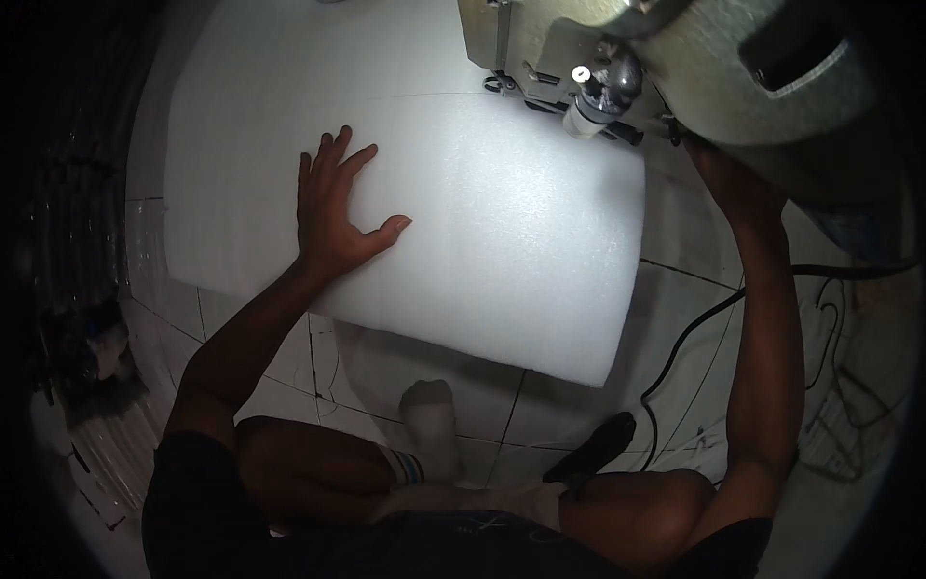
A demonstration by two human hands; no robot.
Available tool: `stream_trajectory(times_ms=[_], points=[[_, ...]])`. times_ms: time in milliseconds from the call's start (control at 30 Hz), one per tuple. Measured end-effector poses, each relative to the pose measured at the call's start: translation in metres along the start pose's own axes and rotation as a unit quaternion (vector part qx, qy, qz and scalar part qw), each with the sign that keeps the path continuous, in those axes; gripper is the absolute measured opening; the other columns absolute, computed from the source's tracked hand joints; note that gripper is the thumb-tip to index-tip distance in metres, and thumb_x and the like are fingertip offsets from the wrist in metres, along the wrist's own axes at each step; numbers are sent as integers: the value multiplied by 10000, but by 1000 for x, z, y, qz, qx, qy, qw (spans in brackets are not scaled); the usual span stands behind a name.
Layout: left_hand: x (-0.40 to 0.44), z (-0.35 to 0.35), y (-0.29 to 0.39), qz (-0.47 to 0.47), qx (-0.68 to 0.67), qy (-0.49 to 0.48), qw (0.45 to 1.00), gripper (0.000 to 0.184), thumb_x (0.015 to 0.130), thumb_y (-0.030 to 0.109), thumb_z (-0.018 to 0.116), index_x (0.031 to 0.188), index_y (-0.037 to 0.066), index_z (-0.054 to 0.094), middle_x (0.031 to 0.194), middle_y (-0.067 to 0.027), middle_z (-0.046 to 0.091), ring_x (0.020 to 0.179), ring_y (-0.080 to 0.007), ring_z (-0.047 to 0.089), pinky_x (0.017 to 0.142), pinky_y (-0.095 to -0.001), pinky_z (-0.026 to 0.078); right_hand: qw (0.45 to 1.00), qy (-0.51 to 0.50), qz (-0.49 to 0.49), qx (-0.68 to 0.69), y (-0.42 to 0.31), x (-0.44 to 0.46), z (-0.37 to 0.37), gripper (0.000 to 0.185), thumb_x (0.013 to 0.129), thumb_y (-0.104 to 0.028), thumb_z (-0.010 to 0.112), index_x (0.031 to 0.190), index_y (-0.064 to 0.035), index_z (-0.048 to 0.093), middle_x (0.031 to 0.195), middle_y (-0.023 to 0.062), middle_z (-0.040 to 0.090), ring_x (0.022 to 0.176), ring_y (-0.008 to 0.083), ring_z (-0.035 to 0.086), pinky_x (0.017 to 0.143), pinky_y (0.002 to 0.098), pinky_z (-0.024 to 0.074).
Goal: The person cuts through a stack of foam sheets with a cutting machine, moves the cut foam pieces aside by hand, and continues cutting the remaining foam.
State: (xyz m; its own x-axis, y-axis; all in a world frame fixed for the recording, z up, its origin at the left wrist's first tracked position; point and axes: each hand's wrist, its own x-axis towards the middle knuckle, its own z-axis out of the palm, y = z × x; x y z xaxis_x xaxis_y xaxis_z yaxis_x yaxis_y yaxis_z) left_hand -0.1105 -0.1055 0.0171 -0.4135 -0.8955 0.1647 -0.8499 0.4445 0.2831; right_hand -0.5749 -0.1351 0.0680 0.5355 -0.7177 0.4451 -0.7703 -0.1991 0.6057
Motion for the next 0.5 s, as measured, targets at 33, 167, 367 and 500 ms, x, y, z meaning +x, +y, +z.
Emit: stream_trajectory(times_ms=[33, 167, 367, 500], points=[[0, 0, 0, 4, -4, 4, 1000, 857, 685, 528, 780, 1358, 99, 468, 1475, -236, 327, 1413, -426, 236, 1135, -624, 116, 1000, -5, -1, 19, -1, 1, 4, 622, 919, -486, 560, 1441, -191, 396, 1441, 63, 453, 1316, 241, 457, 1092, 423, 362], [-2, 0, 0, 2, -14, 4, 1000, 849, 664, 427, 806, 1360, 88, 458, 1491, -216, 321, 1415, -422, 233, 1142, -610, 114, 999, 26, 0, -39, -13, 25, -11, 474, 882, -513, 607, 1224, -185, 625, 1170, 14, 646, 1104, 202, 613, 957, 385, 475], [-3, 3, -2, 14, -16, 21, 1000, 826, 697, 532, 767, 1328, 76, 493, 1440, -243, 363, 1398, -433, 262, 1130, -632, 125, 999, -10, -6, -39, -24, 28, -2, 536, 912, -503, 566, 1312, -153, 497, 1259, 35, 561, 1181, 197, 539, 1007, 388, 425], [-4, 3, -2, -5, -22, 7, 1000, 814, 677, 449, 792, 1337, 86, 484, 1474, -215, 345, 1414, -411, 245, 1151, -598, 107, 997, -63, -3, -33, -31, 26, 7, 577, 947, -481, 518, 1381, -132, 365, 1337, 57, 472, 1255, 189, 461, 1065, 391, 365]])
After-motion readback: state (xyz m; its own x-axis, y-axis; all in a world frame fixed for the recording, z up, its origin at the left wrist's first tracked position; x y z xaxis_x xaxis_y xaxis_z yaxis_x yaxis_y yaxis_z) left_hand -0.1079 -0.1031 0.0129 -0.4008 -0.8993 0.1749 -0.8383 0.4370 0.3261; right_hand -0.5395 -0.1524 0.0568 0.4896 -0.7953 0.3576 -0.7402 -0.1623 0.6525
